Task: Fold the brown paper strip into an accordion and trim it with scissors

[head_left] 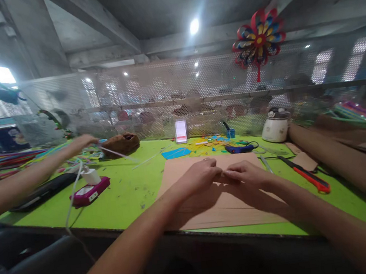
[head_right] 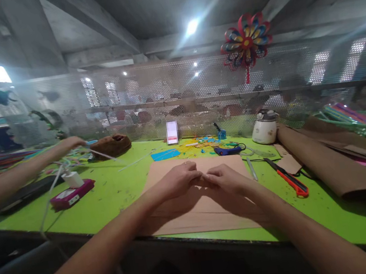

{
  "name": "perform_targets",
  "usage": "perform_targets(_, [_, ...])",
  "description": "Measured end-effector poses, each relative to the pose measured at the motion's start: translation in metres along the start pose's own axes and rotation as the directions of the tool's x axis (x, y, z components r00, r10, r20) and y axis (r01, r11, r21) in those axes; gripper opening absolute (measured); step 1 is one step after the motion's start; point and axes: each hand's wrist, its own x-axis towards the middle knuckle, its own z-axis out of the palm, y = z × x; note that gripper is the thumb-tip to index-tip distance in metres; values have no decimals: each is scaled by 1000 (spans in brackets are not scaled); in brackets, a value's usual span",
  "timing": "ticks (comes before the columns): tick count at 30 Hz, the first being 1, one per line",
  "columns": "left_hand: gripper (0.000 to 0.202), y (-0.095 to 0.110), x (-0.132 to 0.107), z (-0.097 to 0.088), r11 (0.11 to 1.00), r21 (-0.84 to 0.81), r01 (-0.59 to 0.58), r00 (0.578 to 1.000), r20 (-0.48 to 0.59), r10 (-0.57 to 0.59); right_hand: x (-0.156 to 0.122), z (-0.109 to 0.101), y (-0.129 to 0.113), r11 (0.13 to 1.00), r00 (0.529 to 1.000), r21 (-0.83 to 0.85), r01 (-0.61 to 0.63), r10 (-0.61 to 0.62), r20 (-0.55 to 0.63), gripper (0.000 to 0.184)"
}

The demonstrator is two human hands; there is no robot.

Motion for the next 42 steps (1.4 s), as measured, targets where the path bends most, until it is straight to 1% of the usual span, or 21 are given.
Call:
perform_targets(4, [22, 2, -7, 7, 992, -101, 69, 996, -43, -74, -1, 8, -5, 1000, 996, 11, 0, 1, -95, 36])
perform_targets(6, [24, 2, -10, 7, 979, -187, 78, 996, -31, -85, -7, 15, -8, 1000, 991, -2, 21, -21, -135, 32])
perform_targets(7, [24, 1, -11, 7, 970, -231, 74, 997, -13, -79, -10, 18, -8, 999, 983, -28, 34, -39, -180, 31])
perform_targets(9, [26, -2, -12, 5, 943, -324, 81, 996, 56, -66, -16, 23, -8, 990, 965, -133, 57, -89, -246, 28])
perform_targets(10, [26, -5, -12, 5, 925, -365, 106, 993, 90, -78, -18, 25, -8, 976, 955, -205, 72, -126, -267, 26])
perform_targets(12, [28, -10, -13, 5, 889, -420, 181, 981, 142, -133, -20, 26, -6, 938, 941, -331, 100, -197, -274, 20])
perform_targets(14, [25, -14, -15, 6, 868, -436, 237, 969, 174, -177, -20, 25, -6, 913, 935, -391, 116, -234, -269, 18])
perform_targets(16, [23, -15, -17, 7, 859, -442, 259, 963, 191, -192, -20, 24, -7, 923, 939, -375, 84, -199, -281, 22])
perform_targets(19, [25, -13, -19, 7, 848, -460, 265, 961, 194, -195, -22, 23, -11, 965, 945, -262, -26, -62, -320, 29])
perform_targets(20, [25, -11, -19, 7, 843, -466, 269, 960, 194, -200, -23, 22, -12, 974, 947, -224, -44, -30, -319, 30])
perform_targets(21, [26, -10, -19, 6, 837, -471, 277, 958, 200, -205, -24, 21, -14, 979, 951, -200, -37, -27, -307, 28])
perform_targets(23, [27, -6, -17, 4, 825, -480, 299, 952, 211, -223, -26, 19, -18, 979, 961, -200, 44, -96, -258, 24])
perform_targets(25, [28, -2, -15, 2, 817, -485, 312, 949, 201, -243, -25, 18, -20, 964, 959, -228, 136, -185, -212, 22])
perform_targets(27, [29, 1, -14, 1, 817, -489, 306, 952, 171, -254, -25, 18, -19, 951, 952, -258, 170, -227, -208, 22])
perform_targets(30, [30, 5, -12, 1, 835, -486, 259, 966, 109, -236, -24, 19, -17, 940, 946, -305, 155, -230, -227, 23])
perform_targets(34, [26, 6, -13, 4, 879, -440, 184, 982, 37, -187, -27, 20, -19, 901, 937, -391, 188, -284, -204, 19])
perform_targets(36, [26, 6, -14, 5, 895, -407, 184, 982, 34, -187, -28, 20, -21, 911, 940, -372, 179, -270, -209, 20])
perform_targets(38, [29, 6, -15, 6, 905, -385, 183, 983, 42, -181, -29, 20, -22, 937, 951, -313, 152, -226, -213, 25])
perform_targets(40, [31, 6, -15, 6, 910, -380, 167, 986, 57, -157, -29, 20, -22, 948, 962, -282, 146, -203, -185, 28])
perform_targets(42, [30, 5, -15, 5, 916, -372, 151, 988, 64, -138, -28, 20, -21, 948, 968, -284, 144, -194, -158, 27])
